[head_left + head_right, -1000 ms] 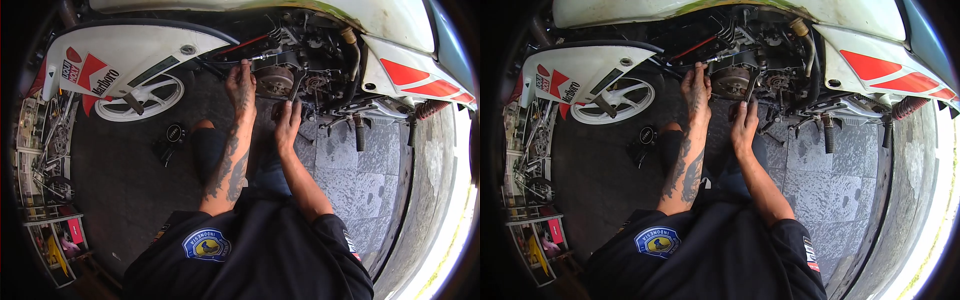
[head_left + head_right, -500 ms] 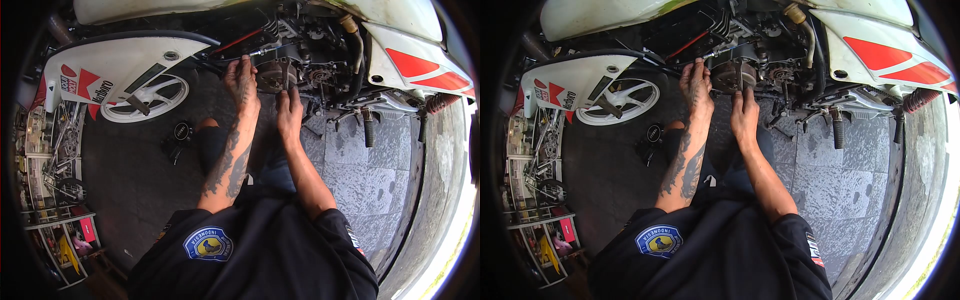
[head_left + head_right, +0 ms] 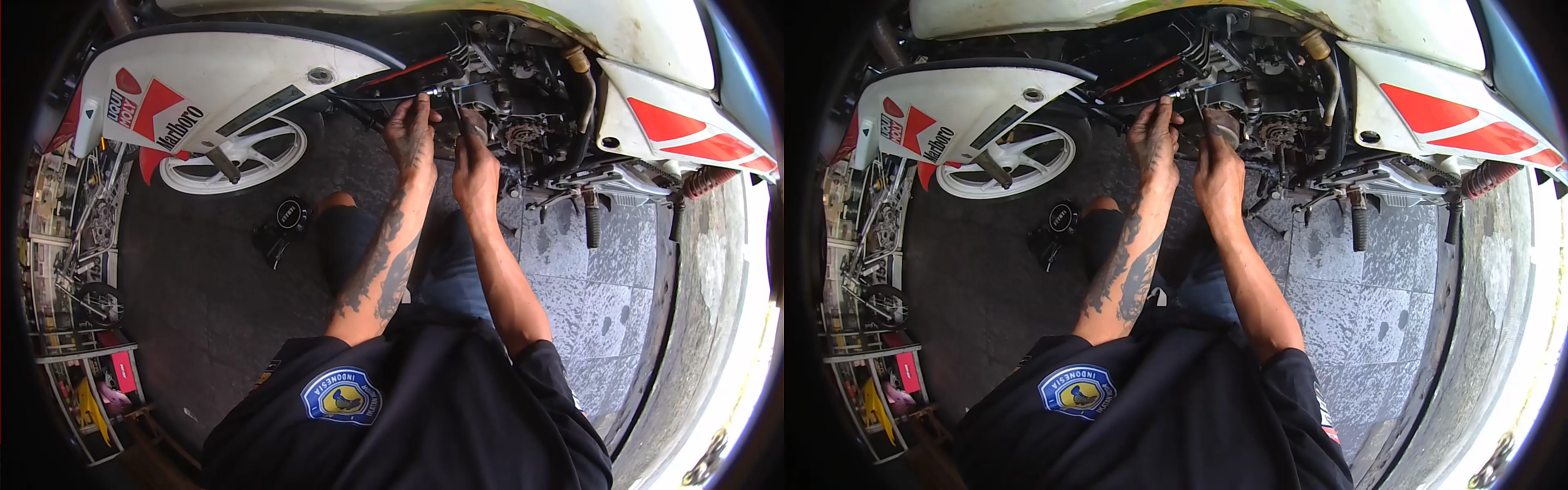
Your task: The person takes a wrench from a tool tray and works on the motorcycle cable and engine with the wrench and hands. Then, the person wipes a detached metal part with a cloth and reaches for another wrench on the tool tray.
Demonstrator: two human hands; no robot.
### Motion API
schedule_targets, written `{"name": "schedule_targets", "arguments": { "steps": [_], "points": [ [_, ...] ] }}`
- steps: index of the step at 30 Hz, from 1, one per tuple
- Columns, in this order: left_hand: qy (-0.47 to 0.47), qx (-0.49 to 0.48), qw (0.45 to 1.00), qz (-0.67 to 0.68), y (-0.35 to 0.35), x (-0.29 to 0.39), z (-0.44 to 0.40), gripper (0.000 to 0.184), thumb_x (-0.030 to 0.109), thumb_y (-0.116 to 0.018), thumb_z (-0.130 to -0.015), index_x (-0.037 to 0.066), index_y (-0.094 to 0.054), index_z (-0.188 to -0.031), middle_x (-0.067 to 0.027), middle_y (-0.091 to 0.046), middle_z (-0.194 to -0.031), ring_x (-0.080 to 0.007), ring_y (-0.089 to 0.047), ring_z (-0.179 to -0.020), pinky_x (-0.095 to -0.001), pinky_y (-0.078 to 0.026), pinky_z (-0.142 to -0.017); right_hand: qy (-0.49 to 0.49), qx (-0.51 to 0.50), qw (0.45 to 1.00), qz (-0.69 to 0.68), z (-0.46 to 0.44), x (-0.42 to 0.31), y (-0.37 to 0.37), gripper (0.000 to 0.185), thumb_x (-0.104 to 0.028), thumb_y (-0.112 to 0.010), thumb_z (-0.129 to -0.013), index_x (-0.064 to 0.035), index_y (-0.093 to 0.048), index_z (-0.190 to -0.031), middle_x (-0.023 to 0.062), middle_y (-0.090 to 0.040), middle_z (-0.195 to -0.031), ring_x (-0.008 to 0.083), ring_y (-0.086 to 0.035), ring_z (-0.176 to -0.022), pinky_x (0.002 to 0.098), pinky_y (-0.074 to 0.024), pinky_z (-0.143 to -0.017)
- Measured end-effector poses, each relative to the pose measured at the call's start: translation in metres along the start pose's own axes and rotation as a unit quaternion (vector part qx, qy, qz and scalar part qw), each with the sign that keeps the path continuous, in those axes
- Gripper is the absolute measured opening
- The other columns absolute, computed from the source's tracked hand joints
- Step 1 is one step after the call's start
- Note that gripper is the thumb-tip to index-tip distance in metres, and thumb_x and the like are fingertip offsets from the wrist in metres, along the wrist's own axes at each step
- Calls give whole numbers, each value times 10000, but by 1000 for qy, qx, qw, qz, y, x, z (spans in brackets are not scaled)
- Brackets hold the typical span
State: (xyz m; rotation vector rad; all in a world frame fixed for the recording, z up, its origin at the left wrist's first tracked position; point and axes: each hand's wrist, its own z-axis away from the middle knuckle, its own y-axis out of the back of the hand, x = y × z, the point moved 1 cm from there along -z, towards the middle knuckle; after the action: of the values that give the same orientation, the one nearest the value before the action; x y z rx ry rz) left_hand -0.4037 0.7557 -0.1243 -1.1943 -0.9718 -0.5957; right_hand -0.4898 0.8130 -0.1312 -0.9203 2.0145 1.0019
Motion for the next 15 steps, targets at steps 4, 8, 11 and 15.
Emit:
{"name": "schedule_targets", "arguments": {
  "steps": [4, 8, 11, 15],
  "points": [
    [12, -4, 1000, 0, 0, 4, 1, 122, 197, -632, -872, 85, -614, -830, 48, -547, -602, 0, -368, -473, -175, -269, -430, 24, 9, 1000, -5, -4, -6, 0, 403, -10, -475, -841, -62, -510, -1239, 259, -578, -853, 428, -569, -797, 441, -447, -676],
    [13, -11, 1000, 7, 0, 3, 1, 144, 212, -628, -875, 88, -615, -803, 51, -538, -594, 0, -368, -469, -177, -267, -427, 33, -14, 999, 2, -10, -14, 6, 419, 6, -465, -837, -59, -504, -1249, 263, -579, -866, 427, -572, -810, 437, -450, -679],
    [15, -16, 1000, 12, 0, 4, 2, 158, 218, -625, -877, 85, -612, -793, 50, -535, -590, 0, -366, -467, -179, -266, -425, 17, -31, 999, 4, -11, -21, 11, 416, 12, -463, -833, -46, -504, -1243, 267, -584, -923, 424, -575, -856, 433, -458, -704],
    [19, -20, 1000, 14, 1, 2, 3, 170, 221, -623, -878, 76, -615, -790, 51, -529, -590, -3, -367, -470, -182, -265, -427, 70, -11, 997, 26, -10, -18, 12, 409, 11, -465, -830, -37, -508, -1234, 266, -582, -1015, 417, -570, -930, 435, -471, -745]
  ]
}}
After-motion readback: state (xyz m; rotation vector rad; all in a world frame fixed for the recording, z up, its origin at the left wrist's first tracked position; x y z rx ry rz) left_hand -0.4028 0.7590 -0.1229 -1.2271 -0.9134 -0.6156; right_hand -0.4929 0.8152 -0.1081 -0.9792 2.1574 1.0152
